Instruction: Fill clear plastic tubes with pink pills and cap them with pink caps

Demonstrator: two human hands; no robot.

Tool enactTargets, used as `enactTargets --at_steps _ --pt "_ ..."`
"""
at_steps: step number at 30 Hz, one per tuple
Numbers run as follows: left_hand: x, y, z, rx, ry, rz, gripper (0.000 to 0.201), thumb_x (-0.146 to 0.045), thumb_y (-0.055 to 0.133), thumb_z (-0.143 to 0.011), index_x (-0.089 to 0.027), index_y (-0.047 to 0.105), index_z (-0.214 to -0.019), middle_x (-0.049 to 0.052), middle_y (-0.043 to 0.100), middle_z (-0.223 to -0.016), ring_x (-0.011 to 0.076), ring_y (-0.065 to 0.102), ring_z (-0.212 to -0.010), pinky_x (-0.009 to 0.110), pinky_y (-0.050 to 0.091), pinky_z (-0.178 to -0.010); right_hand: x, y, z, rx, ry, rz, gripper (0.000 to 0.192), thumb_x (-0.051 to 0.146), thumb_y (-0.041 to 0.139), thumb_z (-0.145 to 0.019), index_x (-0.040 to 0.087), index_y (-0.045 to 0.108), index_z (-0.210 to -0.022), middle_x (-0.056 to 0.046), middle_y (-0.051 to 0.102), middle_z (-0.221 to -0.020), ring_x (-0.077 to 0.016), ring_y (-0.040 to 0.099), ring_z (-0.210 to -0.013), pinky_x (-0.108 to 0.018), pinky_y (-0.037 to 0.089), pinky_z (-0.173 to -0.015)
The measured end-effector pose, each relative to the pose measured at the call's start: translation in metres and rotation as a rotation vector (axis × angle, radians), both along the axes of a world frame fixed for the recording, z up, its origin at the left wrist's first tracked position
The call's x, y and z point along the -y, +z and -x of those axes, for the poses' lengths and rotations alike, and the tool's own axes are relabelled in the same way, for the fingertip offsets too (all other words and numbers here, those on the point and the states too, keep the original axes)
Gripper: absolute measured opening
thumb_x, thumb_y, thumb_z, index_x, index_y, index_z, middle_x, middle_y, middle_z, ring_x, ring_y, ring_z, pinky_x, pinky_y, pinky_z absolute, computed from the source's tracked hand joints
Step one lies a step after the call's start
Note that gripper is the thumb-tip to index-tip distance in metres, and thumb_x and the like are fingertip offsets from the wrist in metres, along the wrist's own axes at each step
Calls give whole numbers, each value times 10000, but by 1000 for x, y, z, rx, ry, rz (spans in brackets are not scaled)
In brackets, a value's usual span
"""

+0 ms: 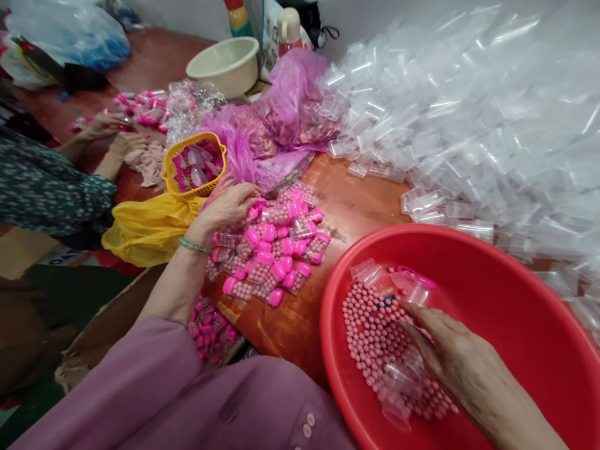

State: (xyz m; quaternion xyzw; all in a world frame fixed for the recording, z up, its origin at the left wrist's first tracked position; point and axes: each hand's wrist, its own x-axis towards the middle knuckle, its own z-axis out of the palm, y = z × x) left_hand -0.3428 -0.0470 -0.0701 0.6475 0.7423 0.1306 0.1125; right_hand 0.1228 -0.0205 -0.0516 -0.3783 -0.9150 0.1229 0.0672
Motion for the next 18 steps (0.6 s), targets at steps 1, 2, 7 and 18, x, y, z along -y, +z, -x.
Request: enactTargets --at_steps 1,2,7,18 --pt "2 -2 2 33 12 -31 252 -169 433 -884 -128 653 -999 103 697 -1022 213 621 -960 354 459 -938 -1 2 1 -6 50 2 434 446 372 -947 195 724 -973 -96 789 -913 -276 768 -782 -340 652 -611" --pt "4 -4 4 84 28 -75 245 -185 433 -896 -134 648 -1000 96 698 -1025 208 620 -972 356 455 -950 -1 3 3 -16 109 -6 437 432 365 -958 178 717 -1003 -109 787 -923 -281 767 -779 -351 652 -606" --pt "19 -10 8 450 128 -383 178 -277 490 -914 -165 625 -945 60 691 -959 181 622 -921 320 477 -879 -4 16 23 -67 275 -168 363 362 362 -995 155 634 -1117 -120 784 -949 -267 767 -757 -343 648 -572" --pt "47 15 -68 1135 67 -834 200 -393 571 -947 -205 559 -1014 -13 640 -789 99 644 -672 221 508 -642 15 56 168 -437 378 -33 349 336 595 -933 162 553 -1233 -122 740 -1011 -211 741 -843 -327 618 -756"
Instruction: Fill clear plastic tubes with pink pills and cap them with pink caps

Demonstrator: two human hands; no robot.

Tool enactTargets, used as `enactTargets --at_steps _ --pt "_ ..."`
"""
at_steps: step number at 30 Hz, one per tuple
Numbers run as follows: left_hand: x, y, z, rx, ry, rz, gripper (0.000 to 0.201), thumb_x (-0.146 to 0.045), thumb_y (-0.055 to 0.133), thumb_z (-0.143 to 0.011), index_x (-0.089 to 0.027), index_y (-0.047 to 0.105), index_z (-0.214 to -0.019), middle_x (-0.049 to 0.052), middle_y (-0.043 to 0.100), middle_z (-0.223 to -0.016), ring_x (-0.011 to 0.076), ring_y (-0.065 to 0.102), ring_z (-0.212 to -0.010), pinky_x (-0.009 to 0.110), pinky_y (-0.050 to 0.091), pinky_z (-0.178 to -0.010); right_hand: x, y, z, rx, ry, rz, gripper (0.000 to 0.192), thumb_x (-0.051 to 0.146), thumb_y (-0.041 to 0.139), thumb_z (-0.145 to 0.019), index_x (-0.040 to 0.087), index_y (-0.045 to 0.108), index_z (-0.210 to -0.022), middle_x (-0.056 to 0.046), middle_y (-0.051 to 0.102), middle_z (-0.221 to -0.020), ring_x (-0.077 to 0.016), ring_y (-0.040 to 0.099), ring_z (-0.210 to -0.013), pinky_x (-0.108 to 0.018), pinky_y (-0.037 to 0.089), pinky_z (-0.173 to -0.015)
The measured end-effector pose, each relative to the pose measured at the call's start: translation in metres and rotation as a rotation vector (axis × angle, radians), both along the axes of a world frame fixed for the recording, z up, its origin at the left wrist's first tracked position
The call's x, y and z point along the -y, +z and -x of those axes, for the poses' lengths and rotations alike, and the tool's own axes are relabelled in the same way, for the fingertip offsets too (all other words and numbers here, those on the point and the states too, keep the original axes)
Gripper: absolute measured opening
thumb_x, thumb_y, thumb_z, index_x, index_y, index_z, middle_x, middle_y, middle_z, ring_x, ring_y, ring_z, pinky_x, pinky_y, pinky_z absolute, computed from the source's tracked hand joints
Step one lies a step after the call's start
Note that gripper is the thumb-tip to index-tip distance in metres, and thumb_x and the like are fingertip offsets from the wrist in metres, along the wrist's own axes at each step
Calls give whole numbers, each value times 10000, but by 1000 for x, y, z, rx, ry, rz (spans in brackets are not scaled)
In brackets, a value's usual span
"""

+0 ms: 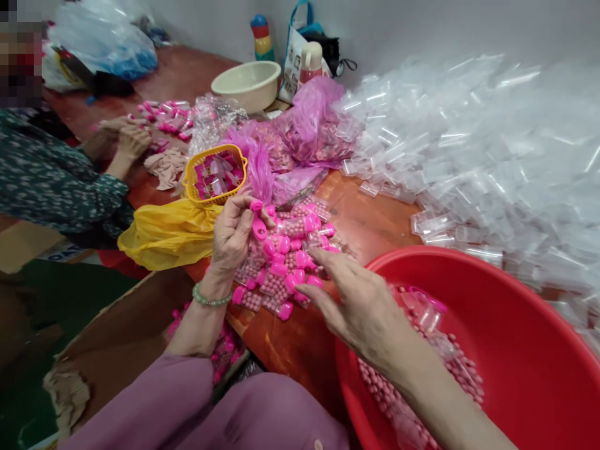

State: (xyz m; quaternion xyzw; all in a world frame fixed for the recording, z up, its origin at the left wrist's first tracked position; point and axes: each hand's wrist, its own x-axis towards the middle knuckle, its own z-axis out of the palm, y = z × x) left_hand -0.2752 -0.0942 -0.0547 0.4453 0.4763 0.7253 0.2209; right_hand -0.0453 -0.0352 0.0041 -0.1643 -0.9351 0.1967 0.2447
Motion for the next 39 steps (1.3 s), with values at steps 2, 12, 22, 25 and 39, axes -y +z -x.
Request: enactTargets --at_steps 2,12,22,25,39 --pt "3 3 -19 79 18 -56 176 -370 573 -950 -215 570 -1032 0 654 -857 111 668 -756 232 533 -693 4 -6 23 -65 8 114 423 398 654 -889 151 544 -1215 -111 728 -970 -214 730 -826 -337 608 -735" --pt "10 21 -74 356 -114 -37 156 -306 643 -911 -238 658 -1051 13 705 -940 122 685 -833 238 558 -761 16 -18 37 -292 -32 714 248 291 654 -880 218 547 -1091 -47 690 -989 -172 695 -879 -332 570 -803" --pt "17 26 -74 308 -274 139 128 -283 725 -816 -203 727 -917 16 693 -892 136 641 -818 251 523 -770 20 -16 3 -269 -44 758 562 327 661 -890 287 400 -1387 -18 685 -929 -168 693 -840 -349 571 -776" --pt "19 27 -75 307 -329 151 105 -269 714 -828 -210 715 -915 9 683 -871 134 638 -809 248 523 -758 24 -14 -1 -243 -29 727 459 323 629 -913 273 468 -1340 -36 687 -987 -161 691 -838 -350 576 -779" --pt "25 12 -112 514 -480 168 408 -566 593 -881 -171 698 -876 37 657 -778 159 614 -729 289 512 -699 32 -8 -12 -254 -66 604 454 326 618 -918 286 440 -1334 -64 669 -1128 -159 694 -904 -335 583 -829"
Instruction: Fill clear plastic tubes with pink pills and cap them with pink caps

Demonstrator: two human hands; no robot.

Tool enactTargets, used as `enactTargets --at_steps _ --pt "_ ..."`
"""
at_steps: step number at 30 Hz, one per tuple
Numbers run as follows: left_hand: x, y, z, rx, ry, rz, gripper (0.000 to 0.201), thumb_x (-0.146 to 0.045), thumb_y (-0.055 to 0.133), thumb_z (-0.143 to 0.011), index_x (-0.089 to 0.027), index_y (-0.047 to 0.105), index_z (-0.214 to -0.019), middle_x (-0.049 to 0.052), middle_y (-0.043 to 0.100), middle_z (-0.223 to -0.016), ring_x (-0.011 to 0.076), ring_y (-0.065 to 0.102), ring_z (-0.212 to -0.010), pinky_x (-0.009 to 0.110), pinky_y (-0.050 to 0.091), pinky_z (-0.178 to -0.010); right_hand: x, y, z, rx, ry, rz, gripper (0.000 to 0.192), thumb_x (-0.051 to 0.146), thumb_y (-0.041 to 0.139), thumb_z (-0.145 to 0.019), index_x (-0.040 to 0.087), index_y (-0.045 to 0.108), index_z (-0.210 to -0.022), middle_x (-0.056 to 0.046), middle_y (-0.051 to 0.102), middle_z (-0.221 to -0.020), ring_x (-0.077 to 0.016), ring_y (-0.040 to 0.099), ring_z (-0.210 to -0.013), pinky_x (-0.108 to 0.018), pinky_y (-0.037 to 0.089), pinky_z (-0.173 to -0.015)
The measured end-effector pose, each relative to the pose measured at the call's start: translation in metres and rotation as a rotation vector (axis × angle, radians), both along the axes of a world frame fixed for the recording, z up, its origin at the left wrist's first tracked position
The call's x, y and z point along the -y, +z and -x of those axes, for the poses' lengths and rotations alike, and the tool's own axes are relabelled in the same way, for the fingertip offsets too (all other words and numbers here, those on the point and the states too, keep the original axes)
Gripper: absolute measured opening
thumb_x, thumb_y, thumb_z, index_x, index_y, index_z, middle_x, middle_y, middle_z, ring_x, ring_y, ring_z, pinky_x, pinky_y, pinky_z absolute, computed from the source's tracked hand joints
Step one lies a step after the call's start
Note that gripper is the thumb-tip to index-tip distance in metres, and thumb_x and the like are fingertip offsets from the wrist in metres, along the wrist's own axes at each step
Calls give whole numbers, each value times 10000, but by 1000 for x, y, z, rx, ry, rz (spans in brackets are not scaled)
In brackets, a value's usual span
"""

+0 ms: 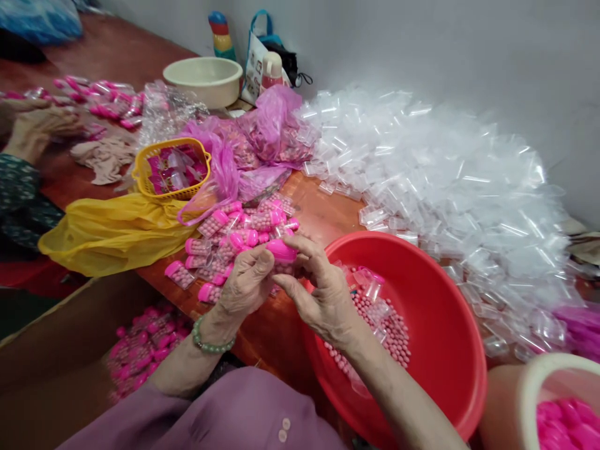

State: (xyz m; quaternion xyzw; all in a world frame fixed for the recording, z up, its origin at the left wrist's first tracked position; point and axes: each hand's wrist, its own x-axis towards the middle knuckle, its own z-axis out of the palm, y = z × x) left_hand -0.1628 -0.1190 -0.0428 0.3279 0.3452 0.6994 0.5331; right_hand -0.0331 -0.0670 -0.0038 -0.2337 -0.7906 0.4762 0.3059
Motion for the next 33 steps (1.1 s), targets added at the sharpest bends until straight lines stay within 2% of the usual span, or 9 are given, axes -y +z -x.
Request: enactTargets --at_steps 4,10,14,17,21,25,29,31,33 --pt "3 7 -7 17 -27 29 416 -556 562 -906 -164 674 -823 6 540 -684 110 483 -628 247 424 -588 4 2 -5 30 -32 -246 591 266 694 -864 317 440 -1394 -84 622 -1284 -206 647 -1122 -370 542 -964" --pt "3 3 -14 144 -213 -27 322 -504 605 -896 -196 679 -951 7 537 -712 124 519 -676 263 470 -681 3 1 -15 72 -46 -185 577 281 683 -873 311 457 -1403 -99 614 -1325 -223 640 -1161 -383 560 -951" --pt "0 7 -26 187 -102 -59 307 -490 585 -908 -197 680 -895 -3 493 -647 119 477 -608 277 465 -672 2 6 -19 97 -54 -296 631 245 689 -865 326 436 -1438 -86 622 -1325 -223 623 -1193 -387 523 -1018" --pt "-5 10 -30 162 -80 -36 322 -493 589 -906 -186 668 -851 -11 462 -630 107 412 -562 263 423 -596 -1 4 -20 123 -61 -299 653 248 679 -870 320 411 -1461 -96 629 -1316 -217 661 -1111 -377 549 -972" --pt "-17 4 -26 168 -147 -57 318 -470 598 -909 -176 665 -809 -15 466 -642 90 412 -570 240 419 -596 -8 -6 -23 117 -120 -187 621 266 667 -879 319 429 -1450 -85 665 -1232 -188 699 -960 -353 588 -867" --pt "-24 -3 -15 18 -256 -46 292 -472 645 -877 -186 691 -912 1 544 -720 114 515 -669 261 485 -702 -17 -8 -31 117 -40 -23 572 278 655 -889 315 466 -1428 -74 669 -1221 -194 675 -1061 -360 573 -899" --pt "-26 -5 -8 -170 -280 13 278 -444 641 -885 -187 709 -967 31 636 -834 155 607 -793 280 522 -738 -26 -4 -44 177 50 226 628 380 668 -879 318 433 -1458 -89 604 -1356 -208 641 -1151 -375 561 -937" --pt "-27 -5 -7 -240 -284 -15 277 -426 620 -900 -206 717 -1038 67 679 -1003 209 645 -951 335 549 -827 -31 -2 -49 175 55 391 668 553 585 -893 297 395 -1480 -109 619 -1335 -211 674 -1084 -380 583 -885" --pt "-29 -3 -8 -351 -301 -78 261 -391 614 -907 -239 714 -1095 90 648 -1231 279 569 -1228 435 499 -1015 -37 0 -50 149 11 560 741 710 344 -917 248 355 -1496 -131 678 -1206 -214 712 -971 -383 603 -801"
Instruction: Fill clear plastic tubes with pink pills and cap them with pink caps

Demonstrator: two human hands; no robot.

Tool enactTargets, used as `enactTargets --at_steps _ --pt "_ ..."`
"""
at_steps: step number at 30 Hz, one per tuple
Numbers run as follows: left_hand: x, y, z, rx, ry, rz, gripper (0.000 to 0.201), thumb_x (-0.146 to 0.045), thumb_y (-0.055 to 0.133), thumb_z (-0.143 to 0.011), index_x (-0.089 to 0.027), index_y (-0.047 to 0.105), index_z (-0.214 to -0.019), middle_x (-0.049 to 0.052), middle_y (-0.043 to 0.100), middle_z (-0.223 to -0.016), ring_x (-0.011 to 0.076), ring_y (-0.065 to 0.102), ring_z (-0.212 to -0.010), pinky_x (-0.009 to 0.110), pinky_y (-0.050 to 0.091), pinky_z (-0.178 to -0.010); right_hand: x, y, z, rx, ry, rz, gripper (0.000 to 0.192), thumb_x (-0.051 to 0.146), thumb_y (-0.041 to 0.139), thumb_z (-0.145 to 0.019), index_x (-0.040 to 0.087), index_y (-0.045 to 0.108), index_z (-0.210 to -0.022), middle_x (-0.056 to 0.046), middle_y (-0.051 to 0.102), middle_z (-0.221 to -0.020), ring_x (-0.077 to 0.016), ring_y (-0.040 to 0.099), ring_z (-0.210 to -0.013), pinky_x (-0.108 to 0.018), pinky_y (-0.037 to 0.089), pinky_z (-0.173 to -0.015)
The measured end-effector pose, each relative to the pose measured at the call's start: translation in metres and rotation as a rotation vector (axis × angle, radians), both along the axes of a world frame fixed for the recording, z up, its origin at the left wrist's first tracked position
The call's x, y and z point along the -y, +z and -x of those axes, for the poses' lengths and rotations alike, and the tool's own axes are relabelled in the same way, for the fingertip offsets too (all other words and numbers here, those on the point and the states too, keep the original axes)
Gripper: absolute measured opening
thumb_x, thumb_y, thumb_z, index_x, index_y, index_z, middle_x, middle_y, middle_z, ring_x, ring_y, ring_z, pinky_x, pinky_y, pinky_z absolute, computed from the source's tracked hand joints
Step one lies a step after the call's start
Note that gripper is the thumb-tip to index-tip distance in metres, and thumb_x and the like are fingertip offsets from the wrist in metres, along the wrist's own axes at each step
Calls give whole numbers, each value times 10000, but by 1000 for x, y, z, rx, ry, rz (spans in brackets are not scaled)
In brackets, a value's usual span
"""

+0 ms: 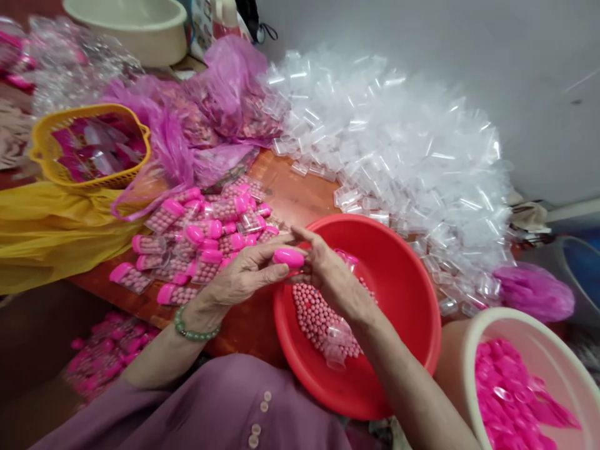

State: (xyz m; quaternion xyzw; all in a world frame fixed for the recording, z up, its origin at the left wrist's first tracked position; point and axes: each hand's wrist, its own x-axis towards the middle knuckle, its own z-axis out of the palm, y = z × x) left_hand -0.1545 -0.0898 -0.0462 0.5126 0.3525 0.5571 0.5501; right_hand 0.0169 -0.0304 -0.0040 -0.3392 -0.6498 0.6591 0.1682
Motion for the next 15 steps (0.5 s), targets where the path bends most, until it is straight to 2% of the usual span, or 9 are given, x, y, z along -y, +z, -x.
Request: enactTargets --at_steps 2,5,7,9,13,15 --pt "-2 2 -3 -123 -40 -81 227 -353 611 -911 -264 715 -1091 79 573 -1383 304 390 -1425 517 357 -1159 -5 4 3 12 -73 142 820 738 111 -918 206 316 -1507 -137 712 -1063 -215 728 -868 -376 606 -729" --pt "-4 6 -10 -265 -69 -167 173 -334 610 -909 -266 721 -1024 67 491 -1469 316 240 -1502 580 237 -1210 -11 10 12 62 -136 250 805 670 -6 -939 196 307 -1509 -116 716 -917 -205 722 -733 -344 591 -632" --pt "-4 9 -16 -313 -53 -202 147 -318 615 -905 -262 715 -997 68 468 -1479 328 234 -1500 600 226 -1210 -12 14 18 95 -125 231 772 641 4 -955 210 359 -1487 -104 715 -876 -202 713 -686 -326 580 -590" --pt "-4 12 -23 -347 -23 -225 152 -296 610 -905 -254 701 -1019 83 474 -1461 336 256 -1484 605 221 -1210 -12 17 20 138 -93 182 746 640 43 -964 228 429 -1451 -105 722 -903 -207 717 -720 -324 583 -597" --pt "-7 13 -35 -414 -3 -247 235 -305 581 -913 -182 670 -1092 162 502 -1392 370 347 -1413 592 256 -1192 -10 17 13 197 -61 100 786 660 30 -957 215 478 -1424 -115 718 -1034 -219 718 -893 -372 601 -716" --pt "-9 10 -41 -427 3 -243 232 -319 576 -910 -164 675 -1052 181 548 -1305 390 430 -1328 605 333 -1136 -9 15 7 191 -53 85 808 661 6 -953 204 460 -1441 -116 708 -1077 -219 713 -939 -397 597 -784"
